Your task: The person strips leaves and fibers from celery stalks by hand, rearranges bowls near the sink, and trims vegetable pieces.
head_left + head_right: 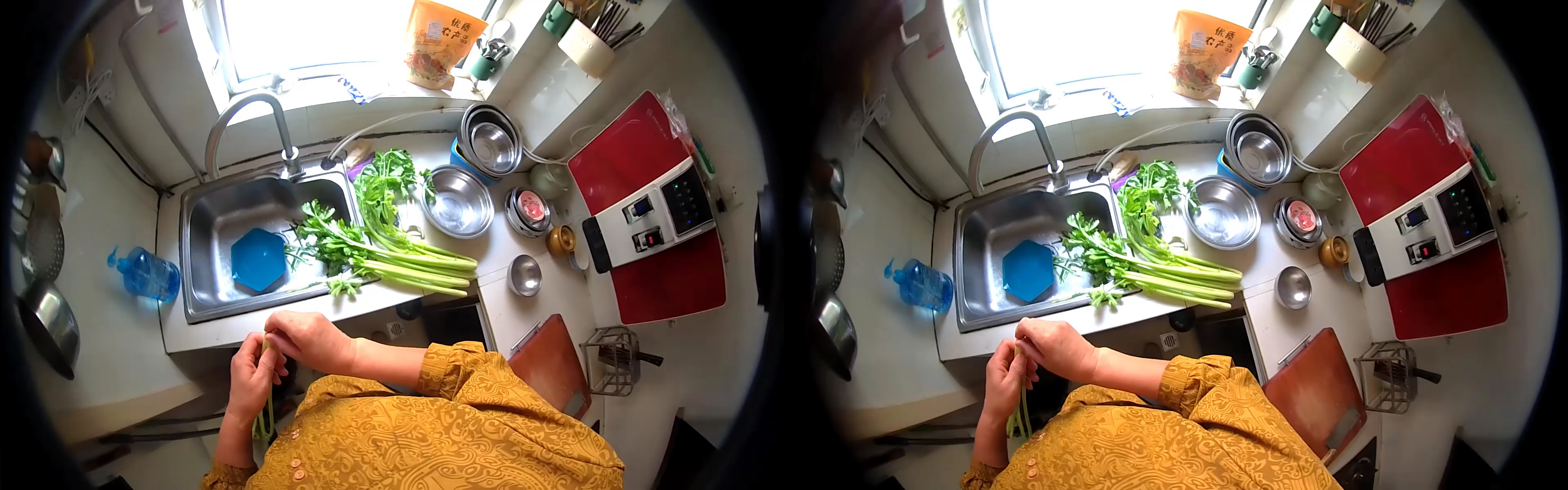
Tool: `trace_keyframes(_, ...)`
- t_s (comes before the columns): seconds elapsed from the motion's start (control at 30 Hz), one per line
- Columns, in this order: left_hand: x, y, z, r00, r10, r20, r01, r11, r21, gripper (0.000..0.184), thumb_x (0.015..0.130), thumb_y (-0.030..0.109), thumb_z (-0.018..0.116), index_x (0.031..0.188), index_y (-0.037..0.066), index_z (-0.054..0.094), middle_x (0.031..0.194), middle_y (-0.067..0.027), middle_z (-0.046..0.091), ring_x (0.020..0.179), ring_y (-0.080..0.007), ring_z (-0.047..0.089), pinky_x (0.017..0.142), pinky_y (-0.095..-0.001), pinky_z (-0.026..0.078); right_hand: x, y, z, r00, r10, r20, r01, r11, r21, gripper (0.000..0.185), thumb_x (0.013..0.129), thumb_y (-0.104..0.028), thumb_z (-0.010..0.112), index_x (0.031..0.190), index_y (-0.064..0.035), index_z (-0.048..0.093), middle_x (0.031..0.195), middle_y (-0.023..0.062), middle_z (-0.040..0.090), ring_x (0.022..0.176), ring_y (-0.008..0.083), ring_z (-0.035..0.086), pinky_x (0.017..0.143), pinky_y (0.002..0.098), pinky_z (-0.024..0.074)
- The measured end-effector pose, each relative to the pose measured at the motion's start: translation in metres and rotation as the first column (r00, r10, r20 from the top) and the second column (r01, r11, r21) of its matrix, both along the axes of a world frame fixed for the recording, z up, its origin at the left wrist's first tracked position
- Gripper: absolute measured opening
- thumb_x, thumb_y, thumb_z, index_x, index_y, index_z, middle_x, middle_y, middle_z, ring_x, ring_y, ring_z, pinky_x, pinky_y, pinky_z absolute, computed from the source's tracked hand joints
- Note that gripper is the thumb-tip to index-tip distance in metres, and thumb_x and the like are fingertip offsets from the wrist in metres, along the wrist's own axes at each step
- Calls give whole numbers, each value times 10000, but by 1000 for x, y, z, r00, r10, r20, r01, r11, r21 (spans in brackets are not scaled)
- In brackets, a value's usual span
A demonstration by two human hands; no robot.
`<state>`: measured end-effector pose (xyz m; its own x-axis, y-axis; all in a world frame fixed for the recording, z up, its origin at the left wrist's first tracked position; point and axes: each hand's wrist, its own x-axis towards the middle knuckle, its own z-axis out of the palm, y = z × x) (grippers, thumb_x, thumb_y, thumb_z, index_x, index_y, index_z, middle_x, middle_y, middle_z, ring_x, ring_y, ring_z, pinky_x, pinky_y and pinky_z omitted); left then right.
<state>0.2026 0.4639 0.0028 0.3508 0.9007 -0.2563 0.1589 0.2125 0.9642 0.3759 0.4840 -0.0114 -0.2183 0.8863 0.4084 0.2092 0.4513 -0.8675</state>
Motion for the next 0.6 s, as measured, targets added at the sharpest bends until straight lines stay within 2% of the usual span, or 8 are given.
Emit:
trace_keyframes(0.07,10,4,3,999,-28,32,29,999,-27,174,1014,218,496,1002,44,510,842,-20,617,619,-57,561,502,-174,404,13,3,1,1000,-7,-8,7,1000,26,103,858,-72,639,887,-32,548,733,140,601,672,323,630,589,383,502)
trace_keyframes(0.17,41,11,7,993,-119,15,120,991,-67,177,1025,241,463,1024,67,493,829,-32,627,569,-54,525,491,-178,389,44,3,-4,999,-50,0,50,997,67,86,851,-59,635,875,-35,556,727,131,597,653,310,624,582,380,497)
trace_keyframes(0.23,61,17,8,984,-176,-21,174,981,-81,139,1014,192,462,1025,61,504,825,-43,641,552,-55,512,490,-184,391,67,-4,-11,996,-94,-8,94,995,-18,77,852,-58,627,873,-38,556,728,126,597,658,310,625,583,378,498)
trace_keyframes(0.3,88,22,14,946,-295,-136,283,954,-100,100,978,103,471,995,21,525,778,-47,648,563,-73,533,519,-214,435,89,-11,-16,985,-172,7,171,984,40,68,854,-55,620,870,-42,555,730,126,597,658,311,625,582,378,497)
trace_keyframes(0.33,102,23,15,927,-336,-168,323,941,-100,129,980,100,441,1042,35,534,749,-34,630,524,-54,495,473,-189,395,100,-17,-18,981,-190,-24,191,981,34,69,854,-57,620,870,-43,555,730,127,596,658,311,625,581,380,497)
trace_keyframes(0.37,114,24,17,912,-378,-161,366,925,-100,129,980,100,441,1042,35,534,749,-34,630,524,-54,495,473,-189,395,113,-23,-19,974,-220,-57,222,975,26,70,855,-58,620,869,-44,554,730,128,595,658,311,625,581,381,496)
trace_keyframes(0.43,131,22,19,863,-433,-259,418,901,-113,154,974,81,437,1068,29,548,725,-29,626,514,-54,503,456,-191,394,128,-35,-19,968,-249,-20,248,968,-27,90,874,-79,593,858,-34,516,737,147,602,695,338,634,599,398,504)
trace_keyframes(0.6,144,11,23,822,-540,-182,542,839,-45,152,981,82,452,1085,30,551,693,-18,612,499,-49,499,437,-187,382,133,-69,-13,910,-410,-69,409,912,-23,91,875,-82,605,879,-36,527,737,158,602,685,356,625,598,403,497)
